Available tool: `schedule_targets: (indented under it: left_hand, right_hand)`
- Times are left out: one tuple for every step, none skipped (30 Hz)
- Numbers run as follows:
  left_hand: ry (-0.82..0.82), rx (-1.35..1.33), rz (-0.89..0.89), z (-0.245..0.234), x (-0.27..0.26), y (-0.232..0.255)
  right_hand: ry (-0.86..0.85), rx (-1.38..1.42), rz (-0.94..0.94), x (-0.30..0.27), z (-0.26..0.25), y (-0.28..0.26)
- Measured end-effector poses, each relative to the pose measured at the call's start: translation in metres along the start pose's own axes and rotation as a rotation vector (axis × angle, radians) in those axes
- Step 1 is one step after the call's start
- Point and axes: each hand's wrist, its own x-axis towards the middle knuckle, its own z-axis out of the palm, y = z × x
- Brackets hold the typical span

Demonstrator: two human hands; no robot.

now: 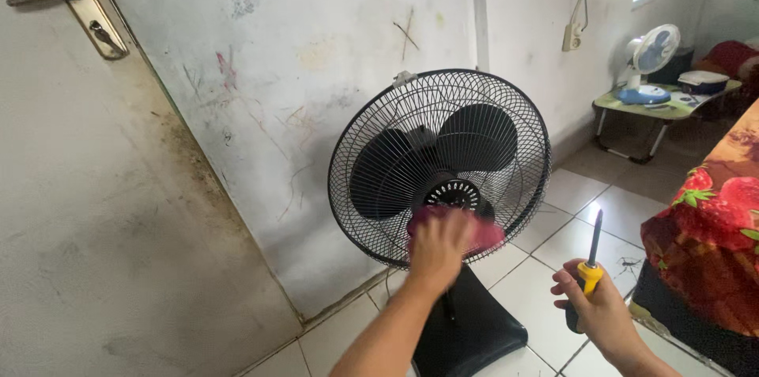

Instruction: The person wipes the front grill and blades of a standing electric fan with a pink cloth, then uses a screwdriver to loosen a screw on the fan's front grill. The person continues wiping the fan blades and grill with the cloth.

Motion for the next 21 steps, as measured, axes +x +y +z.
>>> schedule_targets:
  left_hand:
    - [0.254, -0.078, -0.147, -0.007, 0.013, -0.012]
    - [0.507, -0.155, -0.297, -0.016, 0.026, -0.023]
    - [0.55, -0.142, -0.334, -0.026, 0.04, -0.037]
    - [0.592, -0.129, -0.372, -0.036, 0.048, -0.043]
    - [0.485, -0.09, -0.333, -0.046, 0.05, -0.039]
    - [0.379, -0.051, -0.294, -0.055, 0.052, -0.031]
    - [0.276, -0.009, -0.252, -0.064, 0.055, -0.024]
    - [0.173, -0.057, -0.226, -0.072, 0.052, -0.012]
    - [0.072, -0.106, -0.197, -0.079, 0.046, 0.002]
    - [-0.029, -0.154, -0.167, -0.087, 0.045, 0.006]
    - [-0.032, -0.186, -0.197, -0.093, 0.047, 0.004]
    - [-0.035, -0.217, -0.226, -0.099, 0.051, -0.002]
    - [-0.044, -0.252, -0.259, -0.102, 0.052, -0.008]
    - [0.124, -0.444, -0.516, -0.106, 0.059, -0.022]
    - [0.296, -0.629, -0.767, -0.108, 0.066, -0.036]
    - [0.312, -0.484, -0.649, -0.108, 0.066, -0.039]
    - [0.327, -0.342, -0.536, -0.106, 0.062, -0.041]
    - [0.34, -0.2, -0.423, -0.104, 0.056, -0.04]
    - [0.119, -0.447, -0.588, -0.099, 0.048, -0.031]
    - [-0.109, -0.691, -0.748, -0.093, 0.041, -0.012]
    - [-0.137, -0.571, -0.569, -0.09, 0.03, 0.006]
  right_hand:
    - [0.007, -0.01, 0.012, 0.001, 0.001, 0.0]
    - [0.014, -0.019, 0.023, 0.002, 0.002, 0.001]
    - [0.02, -0.03, 0.032, 0.002, 0.003, 0.001]
    - [0.013, -0.018, 0.03, 0.0, 0.004, 0.003]
    - [0.006, -0.005, 0.022, 0.0, 0.005, 0.004]
    - [-0.001, 0.007, 0.014, -0.001, 0.005, 0.004]
    - [-0.01, 0.002, 0.011, -0.001, 0.005, 0.003]
    - [-0.02, -0.004, 0.009, -0.002, 0.005, 0.003]
    - [-0.025, -0.008, 0.005, -0.002, 0.006, 0.002]
    - [-0.017, -0.034, 0.031, 0.0, 0.006, -0.001]
    - [-0.007, -0.063, 0.064, 0.0, 0.004, -0.001]
    - [0.004, -0.091, 0.097, 0.002, 0.003, -0.002]
    - [0.007, -0.052, 0.073, 0.001, 0.001, 0.0]
    - [0.01, -0.013, 0.05, 0.002, -0.002, 0.001]
    - [0.015, 0.032, 0.023, 0.004, -0.002, 0.003]
    - [0.017, 0.026, 0.01, 0.005, -0.002, 0.006]
    - [0.016, 0.013, -0.001, 0.005, -0.003, 0.01]
    - [0.015, 0.0, -0.012, 0.004, -0.003, 0.015]
    - [0.004, 0.01, -0.022, 0.005, -0.002, 0.019]
    - [-0.007, 0.02, -0.033, 0.005, -0.001, 0.024]
    - [-0.017, 0.037, -0.059, 0.01, 0.002, 0.025]
